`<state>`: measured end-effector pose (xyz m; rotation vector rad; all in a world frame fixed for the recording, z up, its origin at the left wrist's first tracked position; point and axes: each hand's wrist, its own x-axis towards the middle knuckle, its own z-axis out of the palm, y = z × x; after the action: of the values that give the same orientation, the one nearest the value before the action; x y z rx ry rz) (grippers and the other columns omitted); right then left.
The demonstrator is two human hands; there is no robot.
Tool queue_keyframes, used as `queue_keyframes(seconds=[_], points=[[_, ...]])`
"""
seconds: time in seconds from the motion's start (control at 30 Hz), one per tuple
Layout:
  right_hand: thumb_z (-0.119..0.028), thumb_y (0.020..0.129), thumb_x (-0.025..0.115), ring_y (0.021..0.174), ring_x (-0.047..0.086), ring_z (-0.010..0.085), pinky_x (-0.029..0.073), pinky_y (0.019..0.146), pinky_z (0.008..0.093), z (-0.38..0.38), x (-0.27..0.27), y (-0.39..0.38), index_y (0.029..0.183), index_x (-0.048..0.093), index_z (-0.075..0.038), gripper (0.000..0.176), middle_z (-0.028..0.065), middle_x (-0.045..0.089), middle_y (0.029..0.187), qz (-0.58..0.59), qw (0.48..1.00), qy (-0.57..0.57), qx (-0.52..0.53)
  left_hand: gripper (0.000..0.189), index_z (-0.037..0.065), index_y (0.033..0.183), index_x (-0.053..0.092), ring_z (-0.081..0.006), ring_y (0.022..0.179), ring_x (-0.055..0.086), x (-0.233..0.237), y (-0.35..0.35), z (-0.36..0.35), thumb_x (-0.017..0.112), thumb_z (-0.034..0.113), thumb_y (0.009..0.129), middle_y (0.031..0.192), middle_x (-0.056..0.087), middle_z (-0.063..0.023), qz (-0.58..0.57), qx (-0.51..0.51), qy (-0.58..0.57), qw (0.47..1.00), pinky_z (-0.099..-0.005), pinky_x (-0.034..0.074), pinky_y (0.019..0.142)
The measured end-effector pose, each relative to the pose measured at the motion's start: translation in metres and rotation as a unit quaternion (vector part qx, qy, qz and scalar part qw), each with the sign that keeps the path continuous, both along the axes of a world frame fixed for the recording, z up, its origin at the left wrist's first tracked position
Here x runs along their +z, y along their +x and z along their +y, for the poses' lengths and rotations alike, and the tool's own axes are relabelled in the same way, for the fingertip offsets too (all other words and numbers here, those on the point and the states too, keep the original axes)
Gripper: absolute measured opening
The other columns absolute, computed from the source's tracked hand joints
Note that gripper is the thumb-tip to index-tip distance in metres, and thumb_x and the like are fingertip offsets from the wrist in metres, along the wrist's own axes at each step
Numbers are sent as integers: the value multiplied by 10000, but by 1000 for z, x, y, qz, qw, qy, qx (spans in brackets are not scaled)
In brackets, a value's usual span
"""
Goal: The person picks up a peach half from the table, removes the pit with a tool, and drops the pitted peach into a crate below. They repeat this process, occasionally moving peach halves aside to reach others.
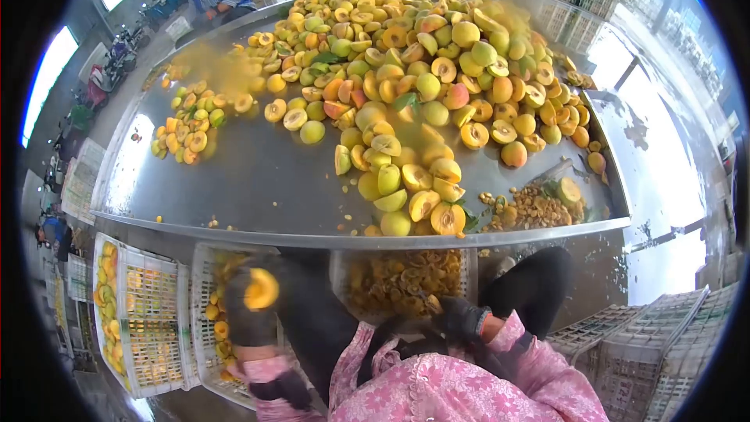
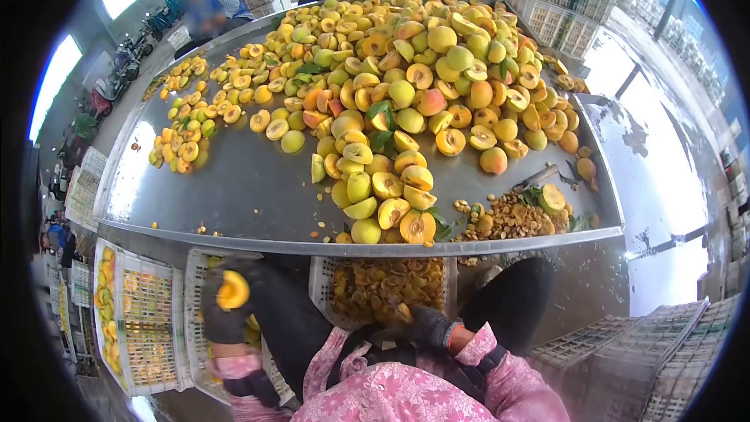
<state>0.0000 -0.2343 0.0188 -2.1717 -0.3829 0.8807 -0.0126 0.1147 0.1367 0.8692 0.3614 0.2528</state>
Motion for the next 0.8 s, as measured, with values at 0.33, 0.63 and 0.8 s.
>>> queue_keyframes(seconds=[0.33,0.63,0.8], points=[[-333,750,626,895,587,401,467,737,425,-3,-60,-4,1014,545,35,460,270,596,954,20,996,-47,73,364,16,1118,550,-238,1056,546,-22,106,68,611,63,763,1108,577,-123,-64,-30,790,609,-328,435,884],[-279,746,616,778,589,389,468,673,425,-19,-54,-5,978,554,12,378,242,603,844,20,999,-6,-41,462,59,1141,541,-188,965,579,-54,252,-29,611,54,685,1054,607,-74,-66,-267,610,743,-306,459,829],[-270,734,630,806,595,406,480,685,427,-9,-36,1,1020,543,20,417,249,610,850,-18,999,8,-40,447,36,1088,539,-207,878,604,-50,228,-29,651,84,658,973,619,-90,-1,-289,653,700,-320,498,779]])
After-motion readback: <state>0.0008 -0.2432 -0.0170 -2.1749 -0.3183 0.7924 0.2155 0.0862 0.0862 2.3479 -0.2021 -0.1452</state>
